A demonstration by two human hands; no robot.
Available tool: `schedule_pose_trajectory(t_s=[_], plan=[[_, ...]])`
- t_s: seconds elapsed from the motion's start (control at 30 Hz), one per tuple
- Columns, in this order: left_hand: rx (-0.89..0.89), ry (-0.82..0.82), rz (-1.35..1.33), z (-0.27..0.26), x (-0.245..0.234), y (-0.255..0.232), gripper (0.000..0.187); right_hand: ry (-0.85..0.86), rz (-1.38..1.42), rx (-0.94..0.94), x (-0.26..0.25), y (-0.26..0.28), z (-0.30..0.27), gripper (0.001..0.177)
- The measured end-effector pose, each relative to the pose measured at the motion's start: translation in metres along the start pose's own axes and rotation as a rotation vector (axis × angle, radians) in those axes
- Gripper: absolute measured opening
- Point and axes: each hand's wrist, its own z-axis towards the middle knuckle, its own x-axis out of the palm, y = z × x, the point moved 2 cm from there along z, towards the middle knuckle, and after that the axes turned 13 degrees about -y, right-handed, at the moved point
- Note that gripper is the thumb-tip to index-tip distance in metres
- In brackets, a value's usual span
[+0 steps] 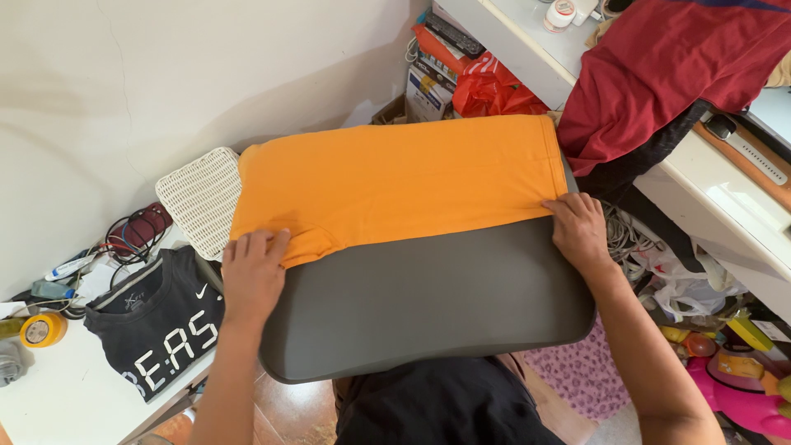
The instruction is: The person folds an orange shirt on a grey surface by first smoothing it flat and then repeatedly folding parts of the garment over each other by hand.
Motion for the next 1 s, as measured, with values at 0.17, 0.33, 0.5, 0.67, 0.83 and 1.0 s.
schedule_pose_trajectory(t_s=[0.17, 0.33, 0.5, 0.67, 0.83, 1.0], plan=[[0.009, -0.063, -0.024, -0.004, 0.019, -0.020, 0.041, -0.010, 0.001, -0.047, -0.005, 0.011, 0.012, 0.025], [-0.186, -0.142, -0.171, 0.003, 0.047, -0.010, 0.032, -0.020, 0.021, -0.022, 0.005, 0.004, 0.019, 0.021], [-0.213, -0.038, -0.290, 0.035, 0.051, 0.001, 0.035, -0.025, -0.013, 0.064, 0.031, -0.010, 0.027, 0.022], [-0.213, -0.020, -0.308, 0.057, 0.052, 0.011, 0.042, -0.097, 0.008, 0.105, 0.048, -0.012, 0.031, 0.022], [-0.220, -0.061, -0.204, 0.058, 0.068, 0.017, 0.043, -0.108, 0.014, 0.110, 0.050, -0.014, 0.032, 0.023], [-0.196, 0.005, -0.202, 0.043, 0.063, 0.019, 0.046, -0.083, -0.014, 0.095, 0.044, -0.016, 0.026, 0.026]])
